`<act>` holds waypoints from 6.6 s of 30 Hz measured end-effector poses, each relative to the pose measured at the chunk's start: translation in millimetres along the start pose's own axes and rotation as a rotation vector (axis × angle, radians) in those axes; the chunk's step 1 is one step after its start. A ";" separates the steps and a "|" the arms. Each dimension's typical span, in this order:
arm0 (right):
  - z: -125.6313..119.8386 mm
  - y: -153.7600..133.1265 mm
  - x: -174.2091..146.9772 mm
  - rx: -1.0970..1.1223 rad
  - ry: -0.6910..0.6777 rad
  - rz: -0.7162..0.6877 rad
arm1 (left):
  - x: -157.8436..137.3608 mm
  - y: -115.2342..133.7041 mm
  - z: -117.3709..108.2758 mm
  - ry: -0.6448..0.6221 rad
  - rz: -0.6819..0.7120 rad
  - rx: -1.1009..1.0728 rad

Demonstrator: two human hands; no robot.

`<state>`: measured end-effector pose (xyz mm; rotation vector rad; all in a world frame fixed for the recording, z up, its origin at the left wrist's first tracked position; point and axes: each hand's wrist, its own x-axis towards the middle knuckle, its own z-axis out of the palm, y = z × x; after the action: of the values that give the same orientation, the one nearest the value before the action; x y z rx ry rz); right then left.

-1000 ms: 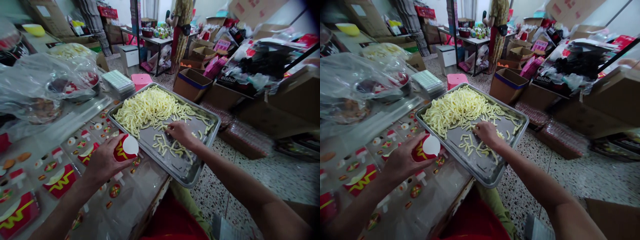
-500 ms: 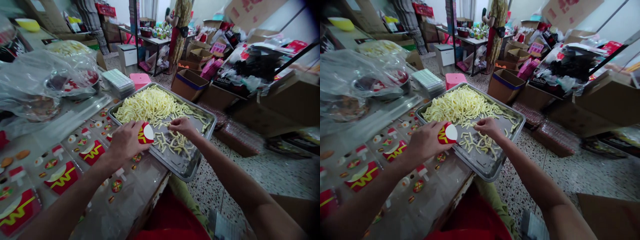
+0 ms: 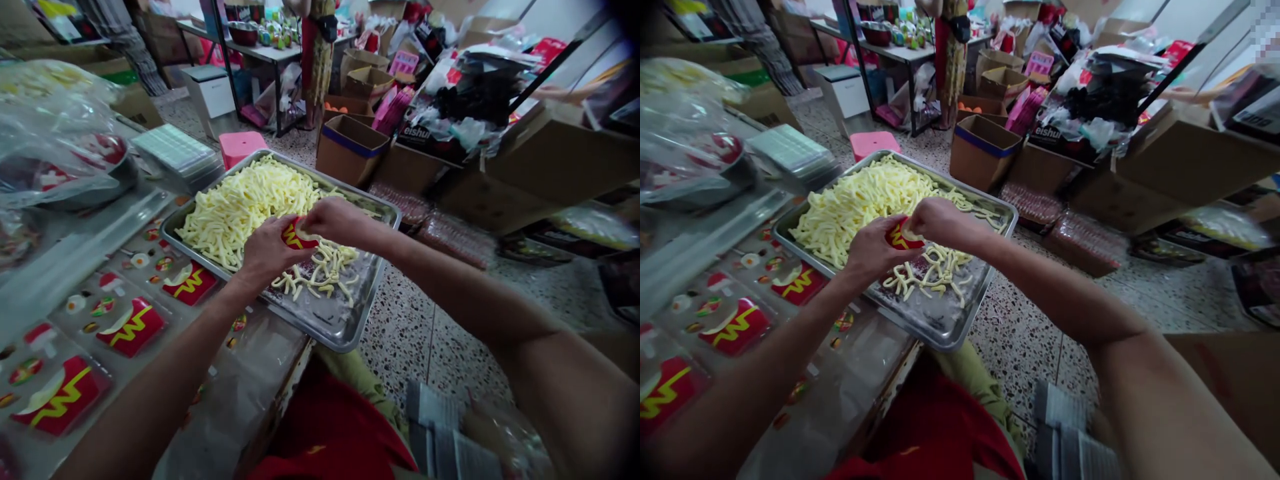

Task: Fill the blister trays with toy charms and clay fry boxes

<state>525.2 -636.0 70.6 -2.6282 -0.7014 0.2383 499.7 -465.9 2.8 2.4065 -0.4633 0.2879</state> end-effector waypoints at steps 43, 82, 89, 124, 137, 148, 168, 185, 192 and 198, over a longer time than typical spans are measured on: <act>24.0 43.4 -60.4 0.722 -0.051 0.241 | -49.1 18.4 -11.4 -0.079 -0.037 0.296; 60.1 51.8 -68.6 -0.289 0.082 0.598 | -7.6 -15.2 -9.0 0.215 -0.070 -0.072; 76.7 42.2 -54.8 -0.290 0.081 0.695 | -12.7 -29.2 -28.6 0.144 -0.085 0.010; 70.4 -57.2 -17.3 0.432 0.230 0.054 | -69.3 -8.0 -40.3 0.139 -0.110 0.241; 143.7 -181.2 -11.9 0.697 -0.081 -0.382 | -209.1 -46.4 -133.6 0.440 -0.445 0.257; 270.5 -403.0 34.8 0.841 -0.674 -0.596 | -420.1 -100.8 -272.7 0.338 -0.775 0.383; 301.9 -463.3 66.1 -0.161 -0.485 -1.132 | -509.6 -166.7 -282.3 0.496 -1.031 0.092; 310.5 -453.9 31.2 -0.324 -0.276 -1.256 | -503.1 -163.6 -280.0 0.469 -1.060 0.201; 314.4 -433.6 30.7 -0.213 -0.213 -1.166 | -507.0 -162.2 -285.1 0.399 -0.973 0.146; 315.1 -441.6 46.0 -0.194 -0.272 -1.183 | -510.6 -160.7 -291.0 0.277 -0.862 0.173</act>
<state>287.8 -156.0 -27.6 -1.8892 -2.2585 0.1601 72.8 -32.6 -31.7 2.4313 0.7410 0.2638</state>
